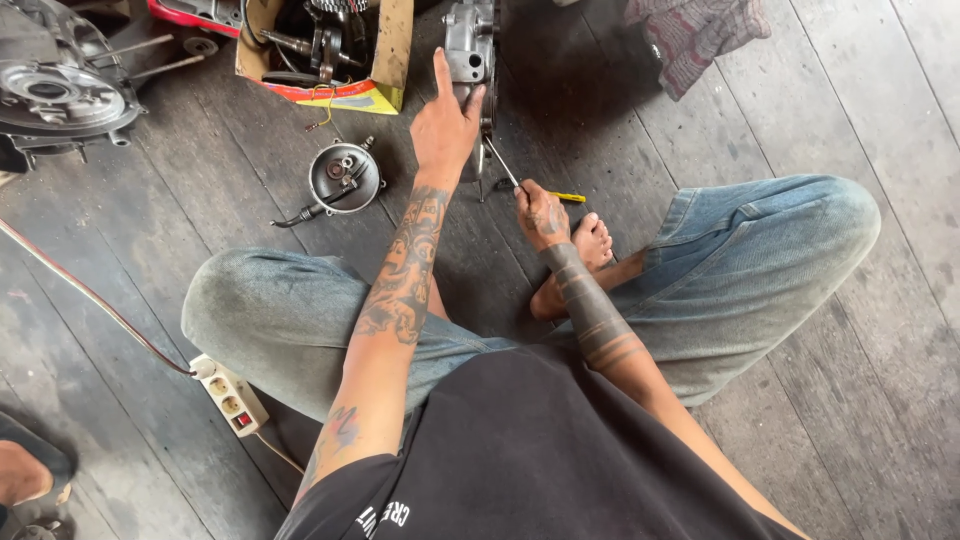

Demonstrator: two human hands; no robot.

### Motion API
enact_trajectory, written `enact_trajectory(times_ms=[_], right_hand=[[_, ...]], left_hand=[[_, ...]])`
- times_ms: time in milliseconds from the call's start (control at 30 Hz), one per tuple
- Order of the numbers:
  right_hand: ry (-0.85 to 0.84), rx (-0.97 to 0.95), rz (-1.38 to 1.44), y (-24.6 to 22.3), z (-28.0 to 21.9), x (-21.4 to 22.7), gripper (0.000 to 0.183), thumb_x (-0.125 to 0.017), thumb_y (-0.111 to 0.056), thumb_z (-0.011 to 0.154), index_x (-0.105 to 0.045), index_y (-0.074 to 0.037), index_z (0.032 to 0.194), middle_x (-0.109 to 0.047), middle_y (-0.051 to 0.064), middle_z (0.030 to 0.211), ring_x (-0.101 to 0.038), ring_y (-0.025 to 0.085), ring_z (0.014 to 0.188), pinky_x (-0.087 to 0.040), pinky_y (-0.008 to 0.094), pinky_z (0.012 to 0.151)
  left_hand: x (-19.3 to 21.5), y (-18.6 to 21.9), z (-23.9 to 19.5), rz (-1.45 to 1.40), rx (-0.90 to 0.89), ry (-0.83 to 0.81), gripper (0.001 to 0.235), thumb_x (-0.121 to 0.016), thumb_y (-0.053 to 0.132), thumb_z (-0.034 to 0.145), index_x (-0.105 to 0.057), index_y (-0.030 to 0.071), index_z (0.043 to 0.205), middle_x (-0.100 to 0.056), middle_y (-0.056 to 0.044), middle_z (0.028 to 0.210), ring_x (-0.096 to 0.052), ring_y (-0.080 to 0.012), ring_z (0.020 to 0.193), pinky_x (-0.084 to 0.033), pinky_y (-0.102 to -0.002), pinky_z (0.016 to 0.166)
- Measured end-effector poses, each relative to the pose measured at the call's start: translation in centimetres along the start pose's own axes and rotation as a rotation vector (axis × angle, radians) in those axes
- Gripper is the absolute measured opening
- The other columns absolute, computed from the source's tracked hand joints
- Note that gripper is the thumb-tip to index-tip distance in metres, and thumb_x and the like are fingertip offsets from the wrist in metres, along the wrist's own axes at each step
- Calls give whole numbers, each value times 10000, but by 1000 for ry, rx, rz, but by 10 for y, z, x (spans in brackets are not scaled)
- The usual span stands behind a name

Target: Cleaning and prying parts from a motorcycle engine casing using a screwdriver and a brush.

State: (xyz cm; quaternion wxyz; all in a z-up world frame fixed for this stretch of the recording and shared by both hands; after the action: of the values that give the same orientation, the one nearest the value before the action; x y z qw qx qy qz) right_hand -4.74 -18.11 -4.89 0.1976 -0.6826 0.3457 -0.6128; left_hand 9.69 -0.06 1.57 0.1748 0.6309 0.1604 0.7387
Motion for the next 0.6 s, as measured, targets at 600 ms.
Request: enact_trajectory(times_ms=[600], right_hand=[[281, 183, -332, -15, -5, 23, 123, -610, -246, 1007, -582, -132, 970, -631, 82, 775, -614, 323, 569, -492, 470, 514]], left_hand=[[0, 1, 0, 7, 14, -9, 846, -548, 605, 1044, -144, 132, 1618, -729, -75, 712, -698, -278, 589, -564, -403, 600]])
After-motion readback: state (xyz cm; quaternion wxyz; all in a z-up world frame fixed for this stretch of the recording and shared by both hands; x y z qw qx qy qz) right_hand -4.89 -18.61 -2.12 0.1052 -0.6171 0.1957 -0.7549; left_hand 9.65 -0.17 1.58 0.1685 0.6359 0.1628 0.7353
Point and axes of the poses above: each hand's wrist, its own z-axis towards the middle knuckle, its own x-axis out of the back of the hand, y = z × x, the point moved 10 cm from there along z, towards the middle knuckle
